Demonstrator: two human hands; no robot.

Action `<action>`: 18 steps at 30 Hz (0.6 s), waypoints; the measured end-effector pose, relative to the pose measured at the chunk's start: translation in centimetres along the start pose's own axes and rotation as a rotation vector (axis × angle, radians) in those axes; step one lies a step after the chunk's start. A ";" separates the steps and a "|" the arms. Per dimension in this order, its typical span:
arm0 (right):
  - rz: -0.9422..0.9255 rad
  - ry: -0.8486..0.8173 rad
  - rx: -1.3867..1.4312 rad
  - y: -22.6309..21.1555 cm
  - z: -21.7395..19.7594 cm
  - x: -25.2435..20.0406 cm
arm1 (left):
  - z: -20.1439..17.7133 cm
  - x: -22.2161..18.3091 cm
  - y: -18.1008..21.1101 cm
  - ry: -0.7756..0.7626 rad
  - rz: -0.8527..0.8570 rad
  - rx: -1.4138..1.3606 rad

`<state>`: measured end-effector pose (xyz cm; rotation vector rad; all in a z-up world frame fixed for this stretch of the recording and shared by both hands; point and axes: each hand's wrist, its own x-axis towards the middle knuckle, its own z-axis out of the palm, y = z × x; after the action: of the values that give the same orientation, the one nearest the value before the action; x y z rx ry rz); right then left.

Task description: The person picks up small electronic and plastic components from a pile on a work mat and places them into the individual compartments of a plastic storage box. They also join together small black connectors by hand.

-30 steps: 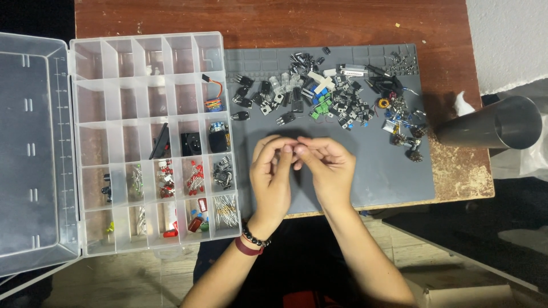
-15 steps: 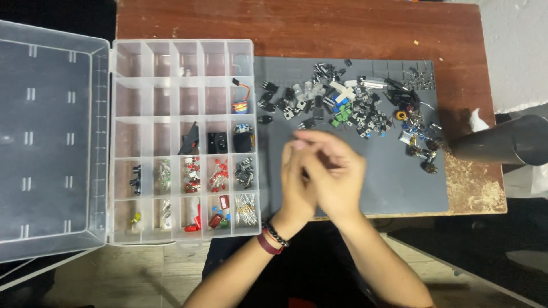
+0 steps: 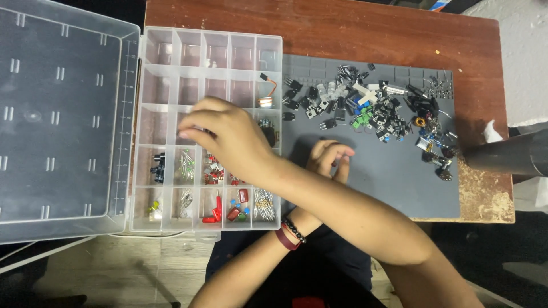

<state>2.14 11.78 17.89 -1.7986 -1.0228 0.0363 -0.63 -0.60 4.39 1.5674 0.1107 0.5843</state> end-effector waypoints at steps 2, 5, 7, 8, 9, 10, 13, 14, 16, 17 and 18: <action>0.012 -0.037 -0.069 0.8 1.2 0.3 | -0.1 0.0 0.6 -0.014 -0.011 0.008; 0.048 -0.104 -0.183 1.9 2.4 0.6 | -0.6 0.3 1.2 -0.032 -0.022 0.009; 0.079 -0.139 -0.232 2.2 2.5 0.4 | -0.8 0.3 1.5 -0.034 -0.030 -0.005; 0.076 -0.164 -0.226 2.2 2.4 0.4 | -0.9 0.2 1.7 -0.031 -0.036 0.007; 0.072 -0.186 -0.222 2.2 2.1 0.4 | -0.9 0.3 1.9 -0.028 -0.038 0.018; 0.070 -0.188 -0.226 1.9 1.6 0.6 | -0.8 0.5 2.1 -0.026 -0.036 0.015; 0.029 -0.141 -0.140 1.1 -0.2 0.3 | -1.1 0.6 4.0 -0.024 -0.031 0.026; -0.011 -0.060 -0.098 0.8 -1.0 0.0 | -1.2 1.0 5.5 -0.005 -0.091 0.092; -0.051 0.023 -0.062 0.6 -3.0 -0.7 | -1.5 1.4 6.9 0.010 -0.149 0.154; -0.049 0.096 -0.039 0.6 -4.2 -1.2 | -1.7 1.5 6.9 -0.003 -0.136 0.139; -0.047 0.170 -0.016 0.7 -5.3 -1.8 | -1.8 1.6 6.9 -0.016 -0.123 0.123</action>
<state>3.87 6.56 19.12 -1.7591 -0.9453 -0.1514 -1.99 1.00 11.37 1.6714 0.2332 0.4754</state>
